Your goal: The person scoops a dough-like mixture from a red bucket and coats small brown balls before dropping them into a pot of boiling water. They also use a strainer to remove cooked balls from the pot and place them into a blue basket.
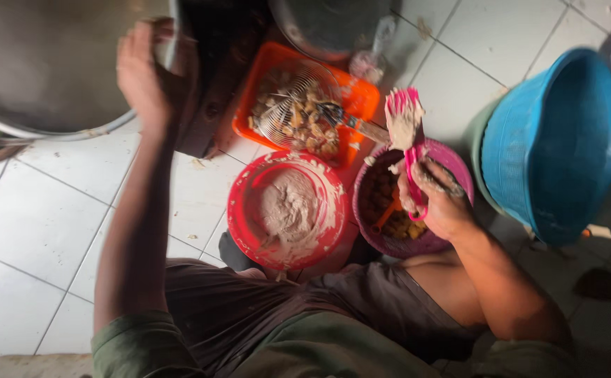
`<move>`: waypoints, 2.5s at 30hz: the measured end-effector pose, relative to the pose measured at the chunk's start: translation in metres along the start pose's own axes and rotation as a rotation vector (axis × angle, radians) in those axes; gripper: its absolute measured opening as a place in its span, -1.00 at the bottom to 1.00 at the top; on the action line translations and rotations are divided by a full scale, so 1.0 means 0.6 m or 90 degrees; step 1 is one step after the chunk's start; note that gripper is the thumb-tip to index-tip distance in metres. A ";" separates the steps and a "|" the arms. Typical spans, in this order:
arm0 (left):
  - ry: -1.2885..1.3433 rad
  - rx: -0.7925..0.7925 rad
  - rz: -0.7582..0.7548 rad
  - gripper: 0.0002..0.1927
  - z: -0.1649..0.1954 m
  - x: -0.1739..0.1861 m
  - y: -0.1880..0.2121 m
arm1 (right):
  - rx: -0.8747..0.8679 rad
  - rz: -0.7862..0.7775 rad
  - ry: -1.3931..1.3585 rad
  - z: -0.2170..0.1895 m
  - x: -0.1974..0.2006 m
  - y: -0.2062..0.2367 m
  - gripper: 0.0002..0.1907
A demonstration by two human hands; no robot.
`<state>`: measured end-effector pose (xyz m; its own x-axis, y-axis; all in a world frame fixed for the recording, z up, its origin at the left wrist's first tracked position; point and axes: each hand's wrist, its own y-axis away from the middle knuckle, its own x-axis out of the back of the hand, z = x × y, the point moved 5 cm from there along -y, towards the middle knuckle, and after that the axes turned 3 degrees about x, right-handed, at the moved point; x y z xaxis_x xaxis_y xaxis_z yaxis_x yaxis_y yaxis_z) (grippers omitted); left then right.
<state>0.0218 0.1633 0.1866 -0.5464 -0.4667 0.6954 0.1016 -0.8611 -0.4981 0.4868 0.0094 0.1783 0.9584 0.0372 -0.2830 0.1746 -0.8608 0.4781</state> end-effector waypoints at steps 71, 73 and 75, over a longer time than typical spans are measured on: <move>1.097 0.281 -0.148 -0.36 0.220 -0.033 0.237 | 0.696 -0.043 0.620 0.038 -0.242 -0.115 -0.74; 1.068 0.304 -0.118 -0.38 0.213 -0.044 0.236 | 0.744 -0.021 0.650 0.037 -0.239 -0.105 -0.77; 1.047 0.341 -0.079 -0.42 0.201 -0.056 0.237 | 0.790 -0.010 0.651 0.038 -0.236 -0.097 -0.79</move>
<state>0.1547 0.0322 0.1545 -0.7433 -0.0139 -0.6688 0.0520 -0.9980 -0.0370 0.3360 0.0427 0.1715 0.7889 -0.0818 0.6091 0.3911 -0.6976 -0.6003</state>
